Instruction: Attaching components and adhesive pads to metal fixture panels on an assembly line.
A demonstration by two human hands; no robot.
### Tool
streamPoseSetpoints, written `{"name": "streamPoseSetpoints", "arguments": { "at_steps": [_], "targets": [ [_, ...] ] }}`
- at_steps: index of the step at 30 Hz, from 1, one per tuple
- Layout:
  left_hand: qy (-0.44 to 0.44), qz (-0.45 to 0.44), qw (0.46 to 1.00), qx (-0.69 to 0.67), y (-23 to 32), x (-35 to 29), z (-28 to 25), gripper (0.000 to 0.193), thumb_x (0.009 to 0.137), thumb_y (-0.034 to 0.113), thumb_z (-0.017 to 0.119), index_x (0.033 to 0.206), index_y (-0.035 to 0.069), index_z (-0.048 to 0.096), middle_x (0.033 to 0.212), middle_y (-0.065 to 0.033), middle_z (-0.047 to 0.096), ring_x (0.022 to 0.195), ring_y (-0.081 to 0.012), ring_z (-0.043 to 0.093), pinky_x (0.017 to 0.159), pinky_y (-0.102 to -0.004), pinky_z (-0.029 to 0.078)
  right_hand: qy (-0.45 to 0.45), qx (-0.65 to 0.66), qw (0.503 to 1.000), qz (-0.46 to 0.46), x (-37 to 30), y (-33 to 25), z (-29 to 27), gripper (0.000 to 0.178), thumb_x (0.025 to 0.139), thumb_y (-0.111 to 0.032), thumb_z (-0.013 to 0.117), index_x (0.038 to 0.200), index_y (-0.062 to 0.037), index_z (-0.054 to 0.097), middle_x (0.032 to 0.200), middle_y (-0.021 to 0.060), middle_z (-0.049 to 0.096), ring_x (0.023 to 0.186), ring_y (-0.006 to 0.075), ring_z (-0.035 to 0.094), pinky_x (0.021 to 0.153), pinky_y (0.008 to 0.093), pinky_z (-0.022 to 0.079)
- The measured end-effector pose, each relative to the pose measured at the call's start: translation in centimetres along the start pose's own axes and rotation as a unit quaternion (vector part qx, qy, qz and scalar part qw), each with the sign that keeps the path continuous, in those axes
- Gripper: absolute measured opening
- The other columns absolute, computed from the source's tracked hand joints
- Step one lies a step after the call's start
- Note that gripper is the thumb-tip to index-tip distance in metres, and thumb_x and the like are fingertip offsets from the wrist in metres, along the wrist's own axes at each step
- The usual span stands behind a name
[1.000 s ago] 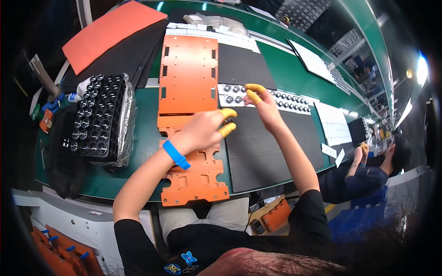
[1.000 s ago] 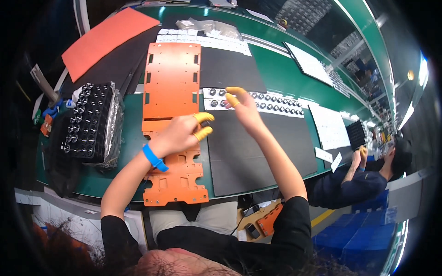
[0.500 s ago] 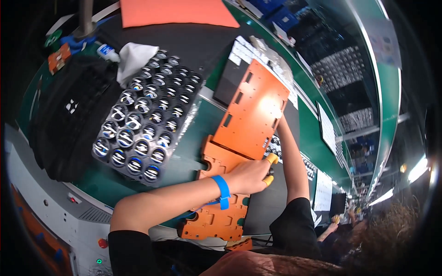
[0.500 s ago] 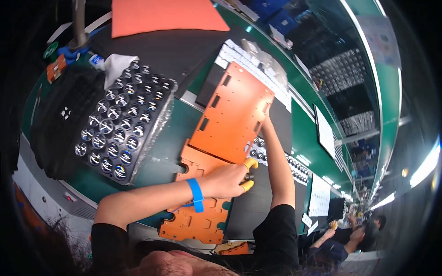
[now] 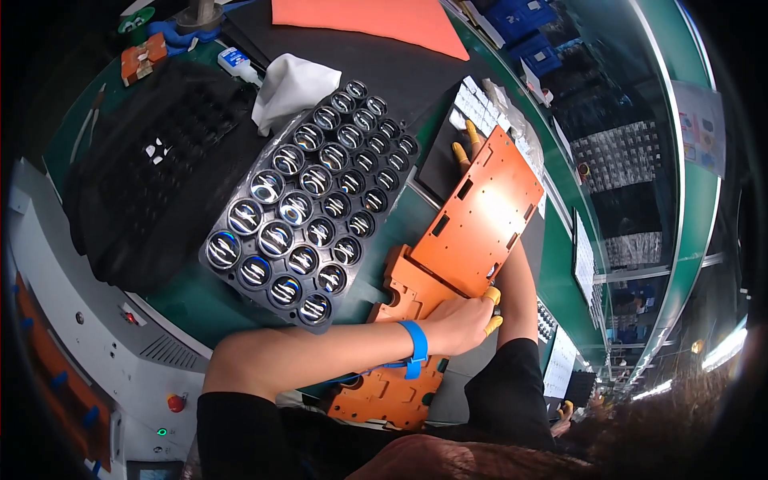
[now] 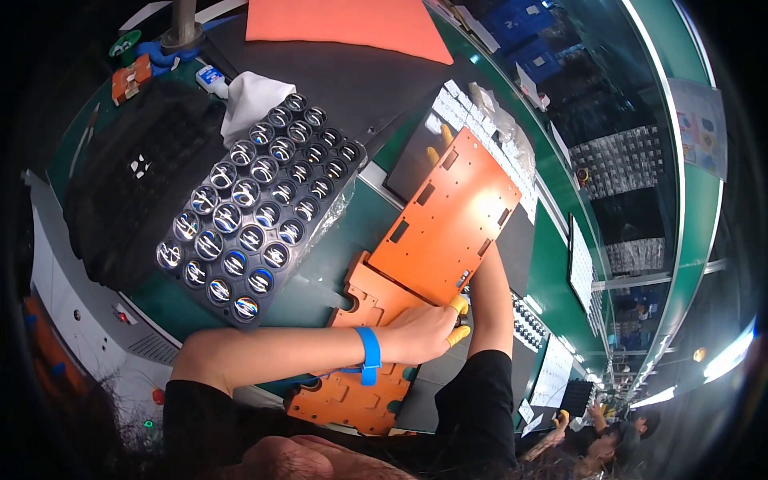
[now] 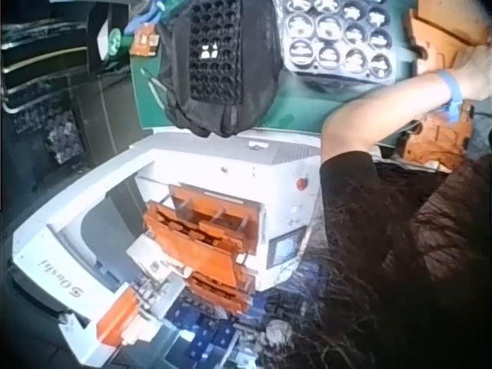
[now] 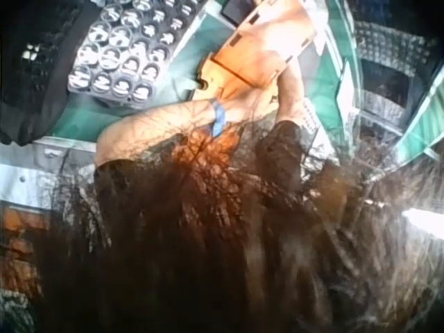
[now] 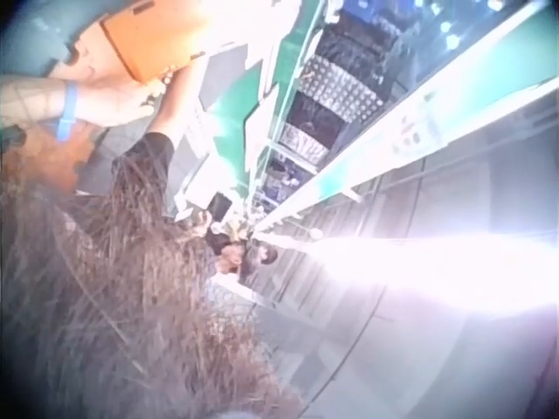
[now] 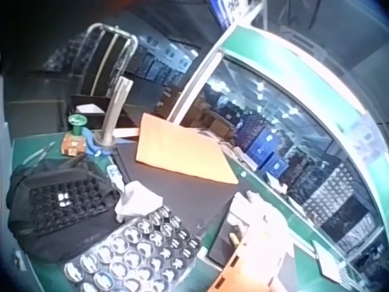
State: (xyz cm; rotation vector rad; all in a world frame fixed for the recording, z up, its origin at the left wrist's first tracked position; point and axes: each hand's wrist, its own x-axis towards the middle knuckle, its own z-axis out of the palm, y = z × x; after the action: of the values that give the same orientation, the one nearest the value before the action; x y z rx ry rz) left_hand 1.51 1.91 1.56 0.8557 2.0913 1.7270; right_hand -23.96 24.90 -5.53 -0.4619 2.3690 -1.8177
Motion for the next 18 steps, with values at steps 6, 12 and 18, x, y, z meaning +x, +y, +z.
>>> {"name": "streamPoseSetpoints", "arguments": {
  "at_steps": [6,12,18],
  "targets": [
    [0.0,0.019,1.0,0.022,-0.6,0.4,0.9,0.037,0.095,0.026,0.055,0.111,-0.007,0.048,0.081,-0.0255,0.065,0.076,-0.043,0.064,0.067,-0.051,0.049,0.005,-0.036,0.999,0.025,-1.5,-0.2,0.7,0.025,0.086,-0.011,0.065,0.106,0.0029,0.064,0.098,0.0071,0.067,0.087,0.0147,0.062,0.073,0.0296,0.052],
    [-0.001,0.064,0.997,0.031,-1.7,0.1,0.6,0.036,0.095,0.024,0.057,0.113,-0.004,0.045,0.079,-0.0245,0.063,0.076,-0.0431,0.063,0.067,-0.0512,0.048,0.005,-0.068,0.997,0.047,-14.3,-1.5,-1.4,0.025,0.086,-0.011,0.065,0.107,0.003,0.063,0.098,0.0065,0.067,0.089,0.0145,0.062,0.074,0.0296,0.052],
    [-0.024,0.117,0.993,0.016,-0.7,0.3,0.8,0.028,0.096,0.022,0.057,0.114,0.002,0.048,0.079,-0.0204,0.065,0.077,-0.0409,0.064,0.068,-0.0493,0.048,0.034,-0.115,0.991,0.061,-5.3,-3.5,-0.3,0.025,0.086,-0.01,0.066,0.107,0.003,0.063,0.099,0.006,0.066,0.09,0.0143,0.062,0.076,0.0295,0.051]
  ]
}}
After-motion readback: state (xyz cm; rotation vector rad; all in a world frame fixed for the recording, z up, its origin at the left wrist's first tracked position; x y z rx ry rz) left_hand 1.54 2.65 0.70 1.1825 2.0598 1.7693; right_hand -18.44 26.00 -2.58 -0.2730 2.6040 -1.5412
